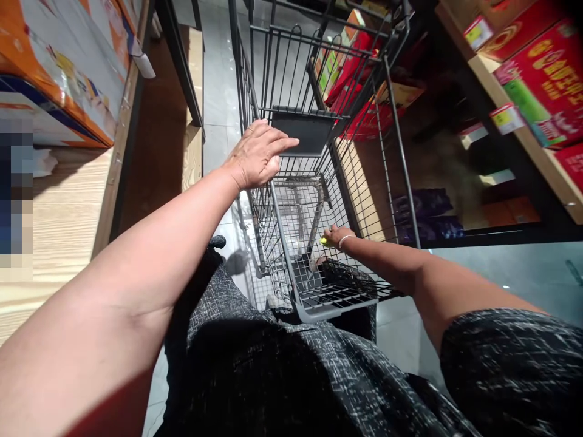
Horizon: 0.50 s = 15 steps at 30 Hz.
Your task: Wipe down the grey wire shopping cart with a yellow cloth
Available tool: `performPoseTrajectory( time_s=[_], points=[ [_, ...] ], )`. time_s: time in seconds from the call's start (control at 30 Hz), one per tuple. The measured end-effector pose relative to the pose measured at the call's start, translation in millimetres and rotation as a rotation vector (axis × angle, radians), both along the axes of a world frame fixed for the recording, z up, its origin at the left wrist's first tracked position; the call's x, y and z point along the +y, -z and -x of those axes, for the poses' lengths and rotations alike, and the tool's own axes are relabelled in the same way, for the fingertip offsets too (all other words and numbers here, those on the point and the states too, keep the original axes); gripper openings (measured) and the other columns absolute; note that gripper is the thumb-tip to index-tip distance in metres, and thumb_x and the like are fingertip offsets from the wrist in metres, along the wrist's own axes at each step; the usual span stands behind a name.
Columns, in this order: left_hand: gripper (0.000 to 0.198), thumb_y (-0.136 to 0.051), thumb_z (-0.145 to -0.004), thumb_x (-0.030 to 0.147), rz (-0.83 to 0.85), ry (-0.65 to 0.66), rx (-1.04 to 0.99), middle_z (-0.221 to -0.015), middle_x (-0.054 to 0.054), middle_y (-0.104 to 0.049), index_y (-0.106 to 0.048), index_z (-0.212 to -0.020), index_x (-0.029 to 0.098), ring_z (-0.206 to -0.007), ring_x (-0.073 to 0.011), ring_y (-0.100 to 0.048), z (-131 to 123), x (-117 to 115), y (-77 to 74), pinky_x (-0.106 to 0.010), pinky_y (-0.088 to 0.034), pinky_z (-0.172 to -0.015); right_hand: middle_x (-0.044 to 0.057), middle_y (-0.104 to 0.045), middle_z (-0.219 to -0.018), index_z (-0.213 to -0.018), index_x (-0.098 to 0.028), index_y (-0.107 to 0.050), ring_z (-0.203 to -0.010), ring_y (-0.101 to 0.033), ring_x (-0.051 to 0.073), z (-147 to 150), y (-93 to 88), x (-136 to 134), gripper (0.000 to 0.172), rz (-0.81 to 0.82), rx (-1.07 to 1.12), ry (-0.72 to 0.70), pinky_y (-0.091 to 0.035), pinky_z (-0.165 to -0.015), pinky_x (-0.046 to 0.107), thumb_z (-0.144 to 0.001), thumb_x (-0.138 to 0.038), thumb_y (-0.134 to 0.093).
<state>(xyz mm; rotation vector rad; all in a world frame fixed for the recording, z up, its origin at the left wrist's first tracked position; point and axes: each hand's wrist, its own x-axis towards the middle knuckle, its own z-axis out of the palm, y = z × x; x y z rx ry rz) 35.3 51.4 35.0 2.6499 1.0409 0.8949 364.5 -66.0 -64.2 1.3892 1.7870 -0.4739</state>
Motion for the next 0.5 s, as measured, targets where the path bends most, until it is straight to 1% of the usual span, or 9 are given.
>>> performPoseTrajectory(
  time_s=[0.1,0.17,0.23,0.3,0.37,0.4,0.43,0.47,0.5],
  points=[
    [0.063,-0.046,-0.083,0.028,-0.009,0.005,0.003,-0.134,-0.005,-0.067,-0.057,-0.144,0.034,-0.129,-0.0343,-0.055,0,-1,-2.1,-0.061,-0.031,-0.118,0.024,-0.057,-0.134,-0.131,-0.018,-0.062,-0.121,-0.060,0.035,-4,-35.1,10,0.044,-0.046,-0.098,-0.011,-0.048,-0.098,0.046,-0.089,-0.025,-0.066],
    [0.063,-0.046,-0.082,0.029,-0.014,0.008,0.003,-0.132,-0.004,-0.068,-0.057,-0.144,0.035,-0.128,-0.0338,-0.055,1,1,-2.8,-0.060,-0.030,-0.118,0.025,-0.054,-0.138,-0.135,-0.018,-0.061,-0.126,-0.055,0.037,-6,-66.0,18,0.041,-0.132,-0.141,-0.015,-0.047,-0.098,0.047,-0.095,-0.029,-0.057],
    [0.064,-0.046,-0.082,0.031,-0.012,0.012,0.003,-0.129,-0.003,-0.069,-0.058,-0.144,0.036,-0.126,-0.0333,-0.056,3,4,-3.0,-0.060,-0.031,-0.117,0.025,-0.052,-0.140,-0.137,-0.019,-0.059,-0.124,-0.054,0.038,-12,-102.9,25,0.041,-0.295,-0.186,-0.007,-0.048,-0.092,0.047,-0.100,-0.031,-0.045],
    [0.064,-0.047,-0.081,0.033,-0.010,0.012,0.009,-0.123,-0.002,-0.072,-0.059,-0.143,0.037,-0.124,-0.0328,-0.057,5,10,-2.9,-0.059,-0.032,-0.116,0.023,-0.051,-0.140,-0.137,-0.019,-0.060,-0.120,-0.054,0.037,-18,-140.5,29,0.042,-0.487,-0.214,0.001,-0.048,-0.085,0.043,-0.103,-0.031,-0.037],
    [0.062,-0.046,-0.080,0.037,-0.008,0.007,0.034,-0.117,-0.001,-0.074,-0.062,-0.140,0.037,-0.120,-0.0318,-0.058,8,17,-3.1,-0.059,-0.033,-0.115,0.023,-0.050,-0.138,-0.136,-0.017,-0.060,-0.118,-0.053,0.035,-22,-170.2,30,0.044,-0.623,-0.204,-0.014,-0.046,-0.081,0.038,-0.105,-0.029,-0.031],
    [0.061,-0.044,-0.080,0.039,-0.008,0.001,0.058,-0.115,-0.001,-0.075,-0.064,-0.138,0.035,-0.118,-0.0311,-0.058,9,20,-3.5,-0.059,-0.034,-0.115,0.023,-0.050,-0.138,-0.135,-0.016,-0.060,-0.117,-0.052,0.034,-22,-179.4,30,0.045,-0.661,-0.192,-0.029,-0.045,-0.080,0.037,-0.105,-0.028,-0.030],
    [0.060,-0.042,-0.081,0.041,-0.006,-0.008,0.084,-0.115,-0.001,-0.075,-0.066,-0.136,0.032,-0.117,-0.0306,-0.058,10,23,-4.1,-0.059,-0.034,-0.115,0.022,-0.049,-0.138,-0.135,-0.015,-0.060,-0.117,-0.051,0.034,-20,-184.0,30,0.045,-0.678,-0.182,-0.043,-0.044,-0.080,0.036,-0.105,-0.027,-0.029],
    [0.060,-0.040,-0.081,0.043,0.001,-0.017,0.111,-0.115,-0.001,-0.075,-0.067,-0.134,0.030,-0.116,-0.0303,-0.058,12,26,-5.1,-0.059,-0.033,-0.114,0.022,-0.049,-0.138,-0.135,-0.015,-0.060,-0.118,-0.051,0.034,-18,-183.8,29,0.045,-0.674,-0.177,-0.052,-0.044,-0.080,0.036,-0.105,-0.026,-0.028],
    [0.061,-0.038,-0.082,0.045,0.011,-0.026,0.135,-0.115,-0.001,-0.075,-0.068,-0.133,0.030,-0.117,-0.0302,-0.057,13,29,-6.4,-0.059,-0.033,-0.114,0.021,-0.049,-0.139,-0.135,-0.016,-0.060,-0.119,-0.050,0.034,-15,-178.8,29,0.045,-0.651,-0.175,-0.060,-0.044,-0.081,0.037,-0.106,-0.026,-0.027]
  ],
)
